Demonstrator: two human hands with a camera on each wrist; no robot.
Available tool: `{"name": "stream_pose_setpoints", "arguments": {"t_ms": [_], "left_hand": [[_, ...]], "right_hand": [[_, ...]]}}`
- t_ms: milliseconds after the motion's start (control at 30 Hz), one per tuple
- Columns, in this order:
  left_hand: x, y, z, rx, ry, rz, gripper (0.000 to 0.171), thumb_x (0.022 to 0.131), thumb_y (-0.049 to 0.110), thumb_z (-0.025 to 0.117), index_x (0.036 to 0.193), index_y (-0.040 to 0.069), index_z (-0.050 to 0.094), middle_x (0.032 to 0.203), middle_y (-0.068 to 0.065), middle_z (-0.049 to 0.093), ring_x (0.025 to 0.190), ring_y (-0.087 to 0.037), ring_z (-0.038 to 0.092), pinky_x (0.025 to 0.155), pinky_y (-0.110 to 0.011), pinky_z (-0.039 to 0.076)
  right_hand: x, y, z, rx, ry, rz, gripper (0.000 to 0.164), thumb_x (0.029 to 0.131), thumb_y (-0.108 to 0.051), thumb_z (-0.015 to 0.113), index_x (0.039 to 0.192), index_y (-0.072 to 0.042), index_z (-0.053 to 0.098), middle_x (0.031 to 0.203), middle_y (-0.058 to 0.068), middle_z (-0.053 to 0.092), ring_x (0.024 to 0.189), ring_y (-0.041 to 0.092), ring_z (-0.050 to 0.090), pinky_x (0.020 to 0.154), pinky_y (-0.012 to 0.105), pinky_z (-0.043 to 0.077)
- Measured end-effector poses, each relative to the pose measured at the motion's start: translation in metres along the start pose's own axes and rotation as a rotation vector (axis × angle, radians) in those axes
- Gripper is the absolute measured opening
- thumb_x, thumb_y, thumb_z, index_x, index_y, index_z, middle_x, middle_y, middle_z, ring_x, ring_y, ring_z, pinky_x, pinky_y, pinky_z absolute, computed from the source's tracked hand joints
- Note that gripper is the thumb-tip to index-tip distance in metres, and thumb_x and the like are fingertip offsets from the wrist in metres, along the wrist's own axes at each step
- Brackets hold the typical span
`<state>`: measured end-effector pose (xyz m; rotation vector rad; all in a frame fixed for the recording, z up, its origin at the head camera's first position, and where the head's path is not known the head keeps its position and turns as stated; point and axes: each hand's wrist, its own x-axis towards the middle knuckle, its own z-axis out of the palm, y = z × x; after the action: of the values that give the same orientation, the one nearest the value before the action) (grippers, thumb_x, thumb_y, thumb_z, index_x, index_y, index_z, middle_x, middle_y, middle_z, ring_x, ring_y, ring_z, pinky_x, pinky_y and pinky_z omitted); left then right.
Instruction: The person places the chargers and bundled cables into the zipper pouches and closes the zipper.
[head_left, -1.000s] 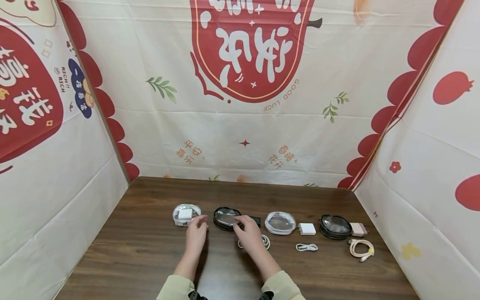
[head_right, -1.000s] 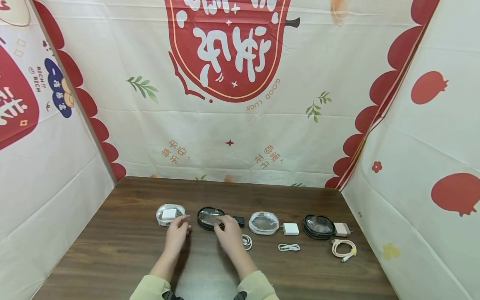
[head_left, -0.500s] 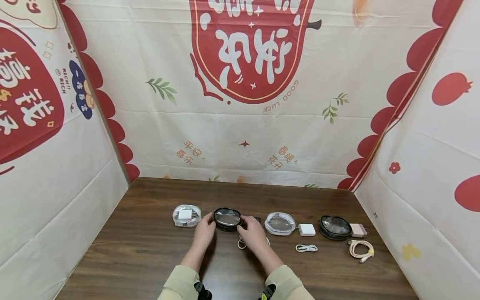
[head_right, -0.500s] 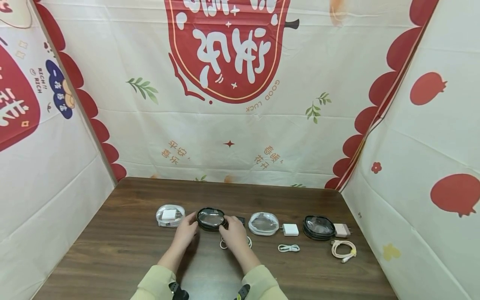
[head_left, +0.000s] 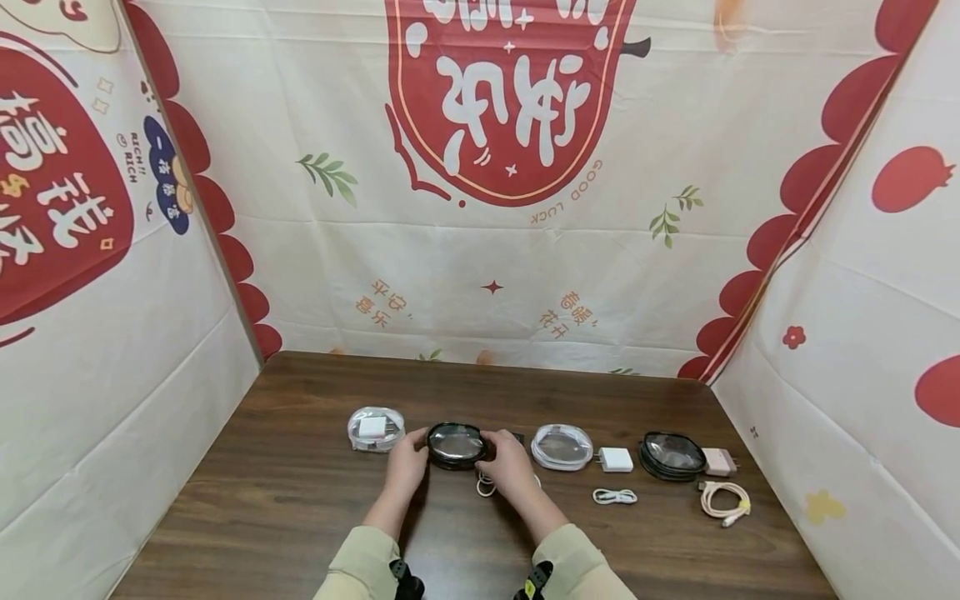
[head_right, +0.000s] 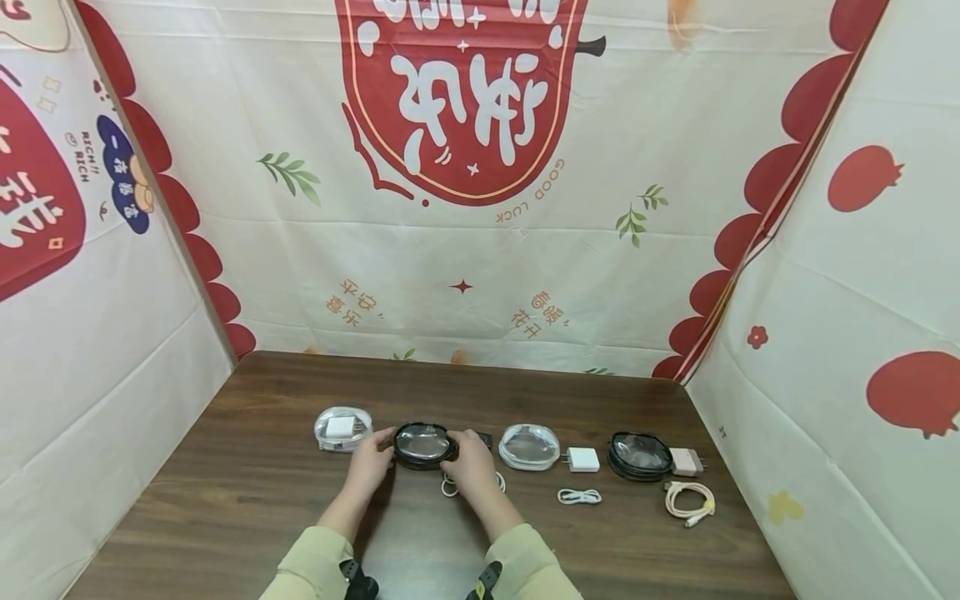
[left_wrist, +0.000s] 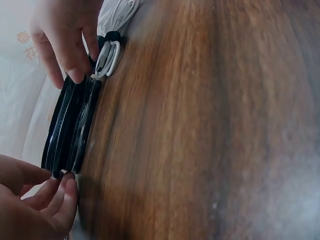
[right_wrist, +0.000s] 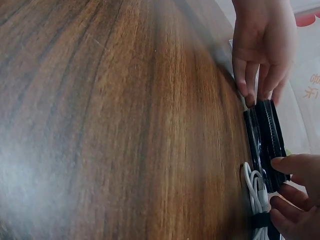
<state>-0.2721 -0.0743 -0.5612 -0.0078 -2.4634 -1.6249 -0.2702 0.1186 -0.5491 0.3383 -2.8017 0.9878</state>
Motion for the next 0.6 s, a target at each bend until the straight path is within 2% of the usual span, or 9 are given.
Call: {"name": "stream_pose_setpoints", "arguments": {"t_ms": [100,200,367,467,600], "left_hand": [[-0.0008,-0.0002,-0.0024,-0.003,-0.021,0.008,0.035,0.083,-0.014,0.054,0.117,-0.014,0.061,0.108,-0.027,0.066,0.091,-0.033,0.063,0.073,-0.037,0.054],[-0.0003,-0.0005,-0.004,-0.006,-0.045,0.004,0.033,0.087,-0.013,0.054,0.119,-0.013,0.061,0.108,-0.026,0.066,0.083,-0.027,0.063,0.066,-0.03,0.052],[0.0008,-0.0006,-0.0059,-0.006,-0.072,-0.026,0.031,0.092,-0.007,0.058,0.122,-0.009,0.061,0.11,-0.025,0.066,0.072,-0.02,0.061,0.06,-0.027,0.051],[0.0006,-0.0004,-0.0067,-0.001,-0.055,-0.03,0.029,0.092,-0.003,0.061,0.121,-0.006,0.064,0.108,-0.022,0.067,0.066,-0.018,0.06,0.059,-0.028,0.05],[0.0,0.0009,-0.0063,-0.012,-0.013,-0.037,0.025,0.091,0.002,0.066,0.115,-0.003,0.069,0.1,-0.017,0.07,0.062,-0.015,0.058,0.058,-0.027,0.05]], "right_hand": [[0.0006,0.0,-0.0021,-0.022,0.003,-0.016,0.047,0.072,-0.008,0.083,0.115,0.002,0.068,0.093,0.007,0.061,0.086,0.024,0.06,0.079,0.041,0.051],[0.0003,-0.0002,-0.0038,-0.023,0.008,-0.025,0.043,0.075,-0.01,0.082,0.114,0.002,0.069,0.093,0.008,0.064,0.085,0.025,0.06,0.077,0.042,0.05],[0.0005,-0.0002,-0.0042,0.021,0.002,0.018,0.038,0.084,-0.014,0.074,0.118,0.001,0.067,0.111,0.017,0.067,0.105,0.034,0.062,0.091,0.047,0.049],[0.0011,0.0004,-0.003,0.036,0.0,0.049,0.036,0.089,-0.017,0.069,0.121,-0.001,0.066,0.117,0.018,0.066,0.112,0.035,0.06,0.094,0.048,0.047],[0.001,0.0003,-0.0022,0.046,0.001,0.08,0.036,0.091,-0.02,0.065,0.122,-0.001,0.065,0.113,0.015,0.068,0.107,0.032,0.062,0.091,0.048,0.049]]}}
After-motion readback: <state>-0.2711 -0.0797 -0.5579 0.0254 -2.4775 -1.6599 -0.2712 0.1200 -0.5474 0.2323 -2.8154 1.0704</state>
